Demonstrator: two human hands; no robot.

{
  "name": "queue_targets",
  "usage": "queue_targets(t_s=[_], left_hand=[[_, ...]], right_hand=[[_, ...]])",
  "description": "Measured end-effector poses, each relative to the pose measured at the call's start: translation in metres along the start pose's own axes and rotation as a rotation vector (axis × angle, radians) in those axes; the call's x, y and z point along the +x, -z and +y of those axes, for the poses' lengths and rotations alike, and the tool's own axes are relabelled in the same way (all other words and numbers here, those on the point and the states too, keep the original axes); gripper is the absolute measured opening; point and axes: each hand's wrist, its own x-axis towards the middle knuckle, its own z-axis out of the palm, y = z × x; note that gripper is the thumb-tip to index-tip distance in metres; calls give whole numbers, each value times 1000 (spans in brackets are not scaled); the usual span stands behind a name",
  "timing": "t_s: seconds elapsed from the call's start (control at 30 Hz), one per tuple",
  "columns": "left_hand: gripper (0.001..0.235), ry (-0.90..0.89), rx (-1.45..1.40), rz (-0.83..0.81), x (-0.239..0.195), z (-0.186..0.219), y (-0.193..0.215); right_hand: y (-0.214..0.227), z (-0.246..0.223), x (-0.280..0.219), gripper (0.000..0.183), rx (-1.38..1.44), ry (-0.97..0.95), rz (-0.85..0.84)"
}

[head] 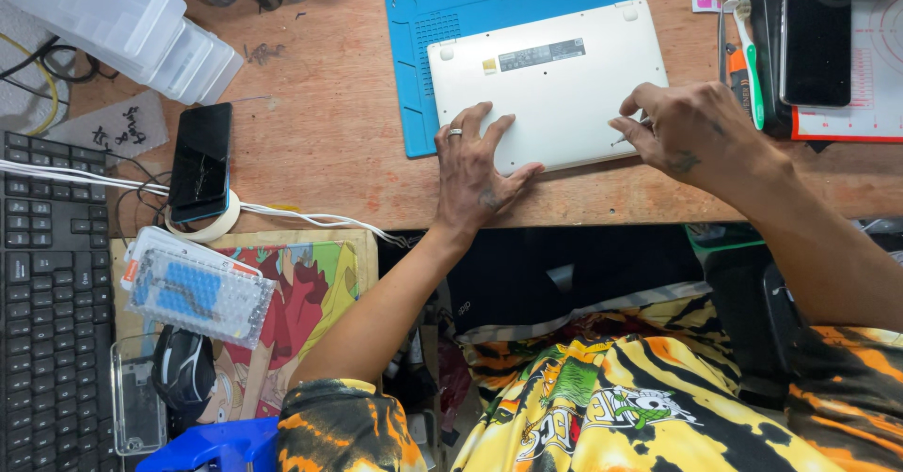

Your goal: The person places a white laptop on a blue mat and uses a screwdriver to fasten screws into the bottom panel. The person then flips the laptop over and places it on the table.

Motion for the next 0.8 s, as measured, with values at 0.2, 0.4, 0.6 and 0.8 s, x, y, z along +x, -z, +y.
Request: queue_targets(t_s=[0.2,0.4,0.6,0.8], left_hand=[[80,-5,-3,12,0,-1,-1],[78,-29,8,3,5,-3,2],[44,149,-111,165,21,-27,14],[29,272,-169,254,29,-50,22]], right_hand=[[4,-7,0,25,40,41,3],[21,-13,14,23,17,2,-51],[11,-19,76,22,234,340,456],[-44,-39,196,18,456,431,587]])
